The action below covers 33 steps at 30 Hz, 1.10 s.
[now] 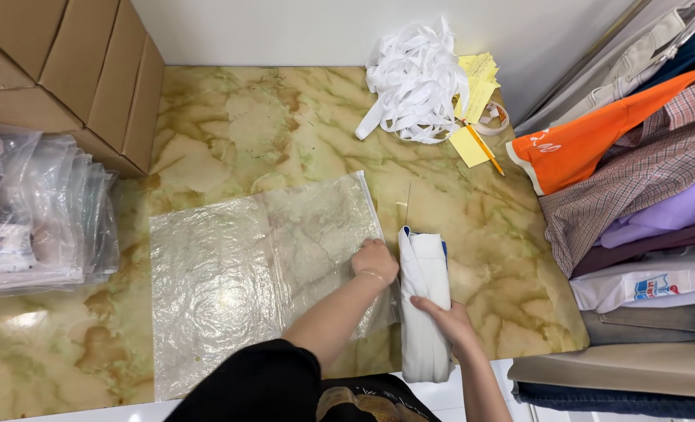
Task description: Packing folded fabric items into clear plastic bags and sealing them.
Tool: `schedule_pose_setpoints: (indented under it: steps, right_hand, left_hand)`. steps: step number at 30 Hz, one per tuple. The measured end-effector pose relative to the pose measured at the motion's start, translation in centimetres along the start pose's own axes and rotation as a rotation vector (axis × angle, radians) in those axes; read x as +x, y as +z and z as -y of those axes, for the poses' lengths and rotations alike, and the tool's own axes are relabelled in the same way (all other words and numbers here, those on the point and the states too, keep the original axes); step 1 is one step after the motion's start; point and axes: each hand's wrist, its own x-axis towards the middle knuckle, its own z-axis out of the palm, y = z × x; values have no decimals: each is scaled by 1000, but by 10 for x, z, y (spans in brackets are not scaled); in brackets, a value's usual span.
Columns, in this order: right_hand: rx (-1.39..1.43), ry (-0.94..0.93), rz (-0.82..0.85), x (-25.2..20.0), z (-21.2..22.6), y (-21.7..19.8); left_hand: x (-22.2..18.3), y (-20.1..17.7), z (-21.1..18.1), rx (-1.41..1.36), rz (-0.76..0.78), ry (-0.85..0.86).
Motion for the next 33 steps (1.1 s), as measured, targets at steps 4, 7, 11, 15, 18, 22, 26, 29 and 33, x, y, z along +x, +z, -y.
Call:
schedule_pose_setpoints:
  steps: [4, 7, 11, 15, 18, 22, 26, 29, 33]
  right_hand:
    - [111, 65, -11, 10, -27, -22]
    - [449, 31, 298, 94, -91, -55]
    - [607, 28, 438, 147, -114, -69]
    - [423, -46, 449, 65, -44, -18]
    - [389, 110, 365, 28, -46, 10]
    - [176, 80, 340, -19, -47, 15]
    - [164, 554, 479, -117, -2, 24]
    - [-42, 488, 445, -129, 11, 25]
    - [-496, 73, 621, -91, 12, 29]
  left_hand:
    - [-30, -31, 28, -148, 40, 79]
    - [-64, -52, 42, -272, 63, 205]
    - [-142, -89, 47, -269, 362, 332]
    - [-154, -50, 57, -592, -58, 170]
    - [-164, -63, 67, -839, -235, 67]
    - [-182, -80, 90, -700, -249, 187]
    - [-216, -84, 110, -522, -318, 273]
    - [-236, -75, 123, -383, -368, 426]
    - [-265, -84, 130, -119, -340, 677]
